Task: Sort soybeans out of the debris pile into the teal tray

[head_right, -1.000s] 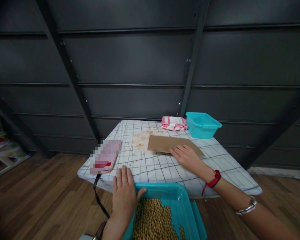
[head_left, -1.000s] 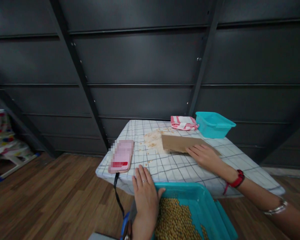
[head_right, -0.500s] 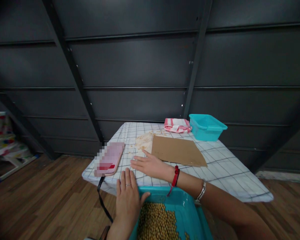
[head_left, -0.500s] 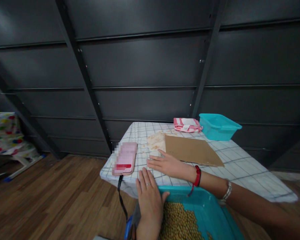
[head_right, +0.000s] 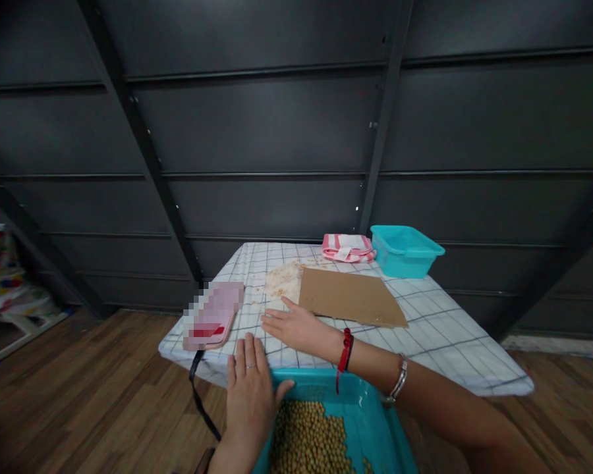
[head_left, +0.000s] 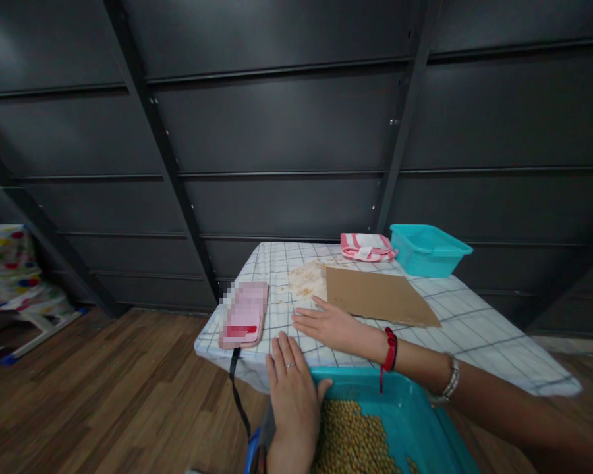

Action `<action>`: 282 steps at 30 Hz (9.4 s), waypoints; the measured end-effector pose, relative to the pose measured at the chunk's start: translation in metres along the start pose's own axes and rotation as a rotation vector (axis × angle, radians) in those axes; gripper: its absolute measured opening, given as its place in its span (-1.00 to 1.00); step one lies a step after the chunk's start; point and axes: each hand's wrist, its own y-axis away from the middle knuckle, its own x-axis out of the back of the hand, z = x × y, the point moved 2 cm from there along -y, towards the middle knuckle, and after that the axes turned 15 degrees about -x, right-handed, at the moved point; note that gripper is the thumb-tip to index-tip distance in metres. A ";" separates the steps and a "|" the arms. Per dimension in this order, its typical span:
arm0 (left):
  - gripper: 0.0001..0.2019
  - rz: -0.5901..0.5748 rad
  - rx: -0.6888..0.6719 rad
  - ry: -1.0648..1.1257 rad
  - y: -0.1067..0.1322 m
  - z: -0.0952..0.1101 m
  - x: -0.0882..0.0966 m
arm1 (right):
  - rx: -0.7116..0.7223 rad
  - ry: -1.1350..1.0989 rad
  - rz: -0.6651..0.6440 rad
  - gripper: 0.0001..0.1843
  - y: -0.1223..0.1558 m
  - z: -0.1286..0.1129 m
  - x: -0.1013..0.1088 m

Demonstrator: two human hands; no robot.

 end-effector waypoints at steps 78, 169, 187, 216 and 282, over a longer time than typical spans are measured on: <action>-0.22 0.070 -0.019 -0.015 0.000 -0.003 -0.008 | -0.009 -0.349 0.116 -0.66 -0.056 0.150 0.003; -0.18 0.041 -0.010 -0.032 0.000 -0.004 -0.009 | 0.056 -0.345 0.129 -0.72 -0.075 0.122 -0.008; -0.21 0.047 -0.004 -0.015 0.000 -0.001 -0.006 | 0.021 -0.326 0.166 -0.72 -0.089 0.108 -0.003; -0.21 0.094 -0.013 -0.015 0.001 -0.002 -0.015 | -0.006 -0.375 0.099 -0.66 -0.049 0.147 0.003; -0.23 0.090 -0.027 -0.050 0.000 -0.002 -0.008 | -0.335 0.183 0.033 -0.80 -0.035 0.136 0.057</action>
